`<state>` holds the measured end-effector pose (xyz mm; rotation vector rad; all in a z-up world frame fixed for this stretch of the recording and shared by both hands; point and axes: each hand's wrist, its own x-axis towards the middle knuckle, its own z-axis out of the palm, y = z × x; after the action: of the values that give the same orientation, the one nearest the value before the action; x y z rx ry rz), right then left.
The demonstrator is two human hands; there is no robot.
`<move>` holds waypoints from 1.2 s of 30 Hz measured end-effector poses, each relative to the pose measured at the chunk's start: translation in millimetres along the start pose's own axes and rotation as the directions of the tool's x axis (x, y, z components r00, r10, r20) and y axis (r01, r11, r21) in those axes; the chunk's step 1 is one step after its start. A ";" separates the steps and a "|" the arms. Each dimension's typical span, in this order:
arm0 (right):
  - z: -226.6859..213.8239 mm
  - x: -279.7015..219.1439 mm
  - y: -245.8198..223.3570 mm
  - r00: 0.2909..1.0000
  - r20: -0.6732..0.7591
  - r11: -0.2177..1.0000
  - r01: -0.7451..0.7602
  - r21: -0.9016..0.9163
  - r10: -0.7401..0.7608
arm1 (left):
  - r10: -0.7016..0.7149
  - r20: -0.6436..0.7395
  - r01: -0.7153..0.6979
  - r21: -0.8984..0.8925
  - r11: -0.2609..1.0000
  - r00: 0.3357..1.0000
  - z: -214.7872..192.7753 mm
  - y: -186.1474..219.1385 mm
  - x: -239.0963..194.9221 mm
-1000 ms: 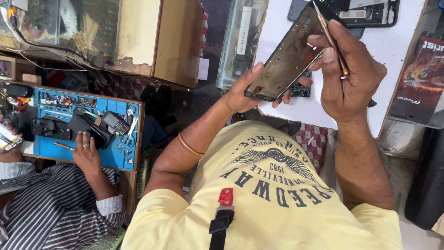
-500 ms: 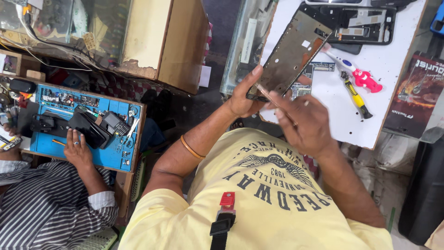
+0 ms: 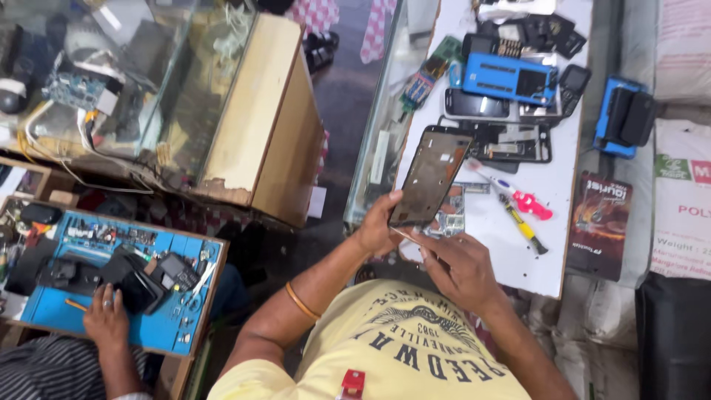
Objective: The person uses a screwdriver to pry and separate the back cover from a smartphone chassis. They repeatedly work along the edges to release clips and then set the cover aside on the workbench.
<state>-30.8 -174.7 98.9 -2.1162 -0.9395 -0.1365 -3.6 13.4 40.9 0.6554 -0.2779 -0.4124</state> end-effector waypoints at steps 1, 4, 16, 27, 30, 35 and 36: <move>-1.2 0.4 1.3 1.000 -0.014 1.000 -0.014 0.003 0.014 | 0.012 0.007 -0.012 -0.010 1.000 1.000 1.3 1.0 2.1; -5.9 -6.5 5.1 0.996 -0.063 0.998 -0.063 0.012 0.064 | 0.046 0.010 -0.045 -0.041 0.998 0.999 5.4 -1.2 5.7; -39.8 -39.9 41.3 0.968 -0.239 0.979 -0.116 -0.166 0.074 | 0.074 -0.014 -0.073 0.085 0.994 0.997 10.0 -23.8 13.6; -75.9 -30.3 54.5 0.958 -0.234 0.930 0.074 -0.360 -0.167 | 0.063 0.005 -0.063 0.122 0.990 0.998 35.0 -29.0 11.2; -84.9 -26.7 61.2 0.947 -0.245 0.896 0.085 -0.436 -0.209 | 0.025 0.026 -0.030 0.177 0.984 0.999 38.9 -28.4 7.9; -98.3 -19.7 72.1 0.953 -0.216 0.854 0.073 -0.516 -0.211 | -0.033 0.060 0.026 0.115 0.993 0.998 46.2 -32.1 9.5; -98.5 -21.0 72.4 0.951 -0.216 0.853 0.080 -0.515 -0.219 | -0.028 0.060 0.021 0.102 0.995 0.998 46.8 -33.7 9.9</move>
<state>22.6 -286.0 111.8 -2.4036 -0.9782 -0.8107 -21.9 -40.1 56.2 0.7471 -0.3514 -0.4445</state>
